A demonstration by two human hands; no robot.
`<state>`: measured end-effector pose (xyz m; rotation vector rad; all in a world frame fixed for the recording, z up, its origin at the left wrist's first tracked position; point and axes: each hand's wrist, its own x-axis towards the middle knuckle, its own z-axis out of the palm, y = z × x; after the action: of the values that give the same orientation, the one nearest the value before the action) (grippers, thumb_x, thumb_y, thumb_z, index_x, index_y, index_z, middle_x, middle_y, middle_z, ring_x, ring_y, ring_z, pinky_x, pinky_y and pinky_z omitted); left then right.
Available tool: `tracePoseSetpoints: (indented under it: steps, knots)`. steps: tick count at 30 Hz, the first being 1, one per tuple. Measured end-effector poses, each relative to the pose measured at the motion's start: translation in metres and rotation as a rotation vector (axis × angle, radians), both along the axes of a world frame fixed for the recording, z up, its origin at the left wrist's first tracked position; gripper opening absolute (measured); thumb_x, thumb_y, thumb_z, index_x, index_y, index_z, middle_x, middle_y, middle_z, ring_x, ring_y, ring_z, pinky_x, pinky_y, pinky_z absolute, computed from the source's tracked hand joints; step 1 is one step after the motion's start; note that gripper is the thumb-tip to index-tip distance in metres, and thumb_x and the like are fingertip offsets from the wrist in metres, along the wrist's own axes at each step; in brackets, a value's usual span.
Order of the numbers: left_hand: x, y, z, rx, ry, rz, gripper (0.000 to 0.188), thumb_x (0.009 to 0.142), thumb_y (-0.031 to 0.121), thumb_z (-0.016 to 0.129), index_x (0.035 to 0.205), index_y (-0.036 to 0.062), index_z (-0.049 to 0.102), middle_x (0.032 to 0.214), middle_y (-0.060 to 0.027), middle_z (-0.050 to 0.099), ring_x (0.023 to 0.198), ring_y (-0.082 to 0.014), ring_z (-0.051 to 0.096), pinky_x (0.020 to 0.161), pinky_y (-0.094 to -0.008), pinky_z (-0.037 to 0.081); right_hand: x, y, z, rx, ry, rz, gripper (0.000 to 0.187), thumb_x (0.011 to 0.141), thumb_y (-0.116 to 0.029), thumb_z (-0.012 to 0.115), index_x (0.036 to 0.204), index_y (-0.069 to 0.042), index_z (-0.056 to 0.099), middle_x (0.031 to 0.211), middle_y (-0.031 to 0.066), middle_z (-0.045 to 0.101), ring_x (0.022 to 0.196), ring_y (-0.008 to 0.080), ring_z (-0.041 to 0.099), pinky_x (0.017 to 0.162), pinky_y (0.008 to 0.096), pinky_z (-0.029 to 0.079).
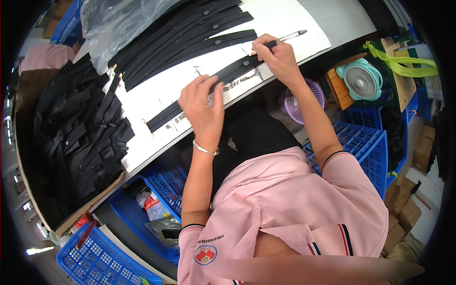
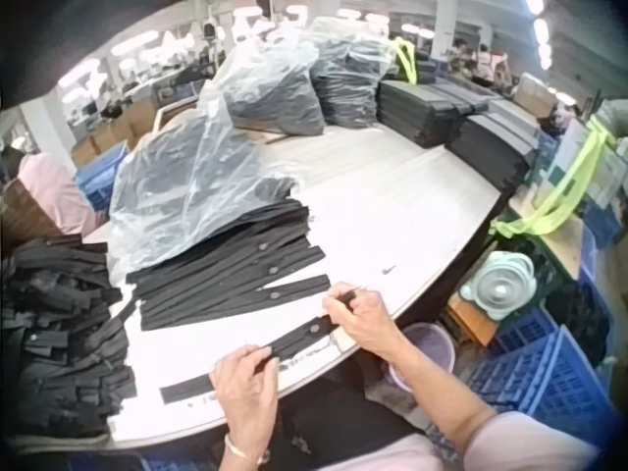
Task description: Marking specific points on black zippers using a template and a pen.
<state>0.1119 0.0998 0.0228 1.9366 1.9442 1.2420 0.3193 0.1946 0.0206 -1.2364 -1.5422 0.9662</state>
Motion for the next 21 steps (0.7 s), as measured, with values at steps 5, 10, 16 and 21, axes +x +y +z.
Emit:
tracePoseSetpoints:
  steps: [5,10,16,21]
  knots:
    - [0.040,0.031,-0.004,0.061,-0.078,-0.189,0.018,0.086,0.013,0.079,0.103,0.0072,0.076,0.108,-0.0067,0.071,0.104,-0.0269,0.062,0.096,-0.0391,0.043,0.000,0.004,-0.010,-0.007,-0.103,0.035,0.021,0.099,-0.016,0.066,0.089,0.001,0.069,0.076,-0.0027,0.065,0.066,0.0032,0.054,0.057,0.0221,0.043]
    - [0.051,0.041,-0.007,0.038,-0.040,-0.162,0.018,0.085,0.014,0.080,0.102,0.0081,0.078,0.108,-0.0048,0.071,0.105,-0.0252,0.062,0.096,-0.0378,0.043,0.001,0.007,-0.020,0.060,-0.169,0.022,0.018,0.097,-0.014,0.066,0.091,0.003,0.067,0.076,0.0009,0.066,0.061,0.0067,0.055,0.055,0.0247,0.043]
    - [0.053,0.042,-0.011,0.050,-0.022,-0.161,0.017,0.084,0.011,0.078,0.101,0.0077,0.076,0.107,-0.0054,0.069,0.106,-0.0267,0.060,0.097,-0.0404,0.041,-0.001,0.005,-0.011,0.220,-0.378,0.027,0.017,0.097,-0.018,0.067,0.091,-0.002,0.070,0.074,0.0034,0.064,0.055,0.0133,0.052,0.054,0.0284,0.042]
    - [0.053,0.042,-0.014,0.034,-0.015,-0.141,0.017,0.083,0.011,0.078,0.100,0.0089,0.076,0.109,-0.0051,0.069,0.107,-0.0266,0.059,0.097,-0.0407,0.040,0.000,0.003,-0.020,0.204,-0.103,0.015,0.018,0.095,-0.020,0.067,0.088,-0.003,0.070,0.067,0.0063,0.064,0.055,0.0162,0.057,0.055,0.0290,0.044]
